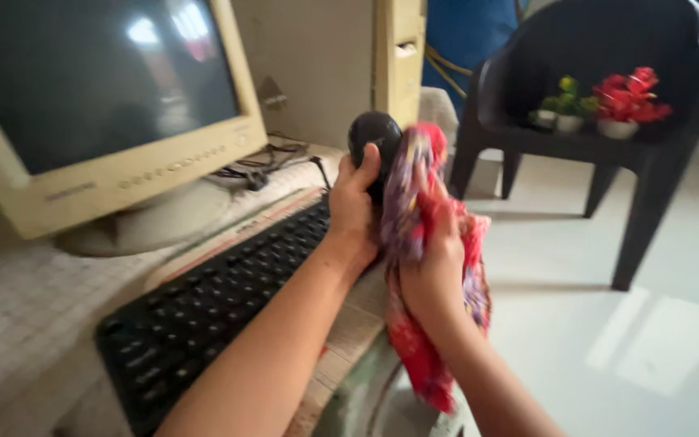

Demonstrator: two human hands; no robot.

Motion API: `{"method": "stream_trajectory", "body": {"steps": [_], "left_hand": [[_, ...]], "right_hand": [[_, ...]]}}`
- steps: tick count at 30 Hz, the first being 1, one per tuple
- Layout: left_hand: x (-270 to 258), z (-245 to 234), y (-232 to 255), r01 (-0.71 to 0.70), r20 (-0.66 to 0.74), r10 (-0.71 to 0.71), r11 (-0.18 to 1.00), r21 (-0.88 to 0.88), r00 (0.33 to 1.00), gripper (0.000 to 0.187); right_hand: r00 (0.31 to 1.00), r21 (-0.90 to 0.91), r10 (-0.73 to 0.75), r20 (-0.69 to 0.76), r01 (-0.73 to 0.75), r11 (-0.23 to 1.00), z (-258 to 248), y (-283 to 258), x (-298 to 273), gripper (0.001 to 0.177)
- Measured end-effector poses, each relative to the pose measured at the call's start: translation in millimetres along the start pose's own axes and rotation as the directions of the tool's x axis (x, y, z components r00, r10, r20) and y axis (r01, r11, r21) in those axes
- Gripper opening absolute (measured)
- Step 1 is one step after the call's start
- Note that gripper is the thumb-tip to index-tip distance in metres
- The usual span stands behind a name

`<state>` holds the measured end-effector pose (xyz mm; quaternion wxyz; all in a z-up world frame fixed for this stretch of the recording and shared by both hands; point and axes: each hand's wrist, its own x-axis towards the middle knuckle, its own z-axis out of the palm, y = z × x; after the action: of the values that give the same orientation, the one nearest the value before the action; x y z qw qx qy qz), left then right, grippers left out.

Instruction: The person wipes a computer mouse and several small artificial flower pots with a red patterned cloth. They then place the cleaned items on a computer tower and a nearby chair.

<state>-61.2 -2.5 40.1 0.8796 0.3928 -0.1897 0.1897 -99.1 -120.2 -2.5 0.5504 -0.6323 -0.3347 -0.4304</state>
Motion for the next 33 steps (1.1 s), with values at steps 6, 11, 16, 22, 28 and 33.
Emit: {"method": "stream_trajectory", "body": {"steps": [6,11,16,22,28,33], "left_hand": [[6,-2,11,-0.056,-0.101,0.047,0.995,-0.086,0.994,0.048],[12,4,13,-0.063,-0.215,0.047,0.996,-0.070,0.975,0.047],[8,3,4,-0.065,-0.116,0.090,0.978,0.197,0.989,0.045],[6,0,-30,-0.014,0.200,-0.021,0.985,0.173,0.980,0.052],[2,0,-32,0.073,0.088,-0.124,0.894,0.443,0.988,0.044],[0,8,-19,-0.024,0.163,0.010,0.996,0.082,0.987,0.038]], "right_hand": [[0.995,-0.133,-0.035,0.098,0.048,0.990,4,12,-27,0.053],[0.983,-0.291,0.153,0.105,-0.117,0.949,-27,24,-19,0.051],[0.989,-0.209,0.085,-0.120,-0.109,0.972,-47,9,4,0.052],[0.959,-0.302,-0.282,-0.028,0.261,0.917,-11,2,38,0.051],[0.938,0.059,0.344,-0.039,-0.342,0.938,-16,56,95,0.023],[0.950,0.201,0.222,-0.217,-0.179,0.963,12,62,35,0.021]]}}
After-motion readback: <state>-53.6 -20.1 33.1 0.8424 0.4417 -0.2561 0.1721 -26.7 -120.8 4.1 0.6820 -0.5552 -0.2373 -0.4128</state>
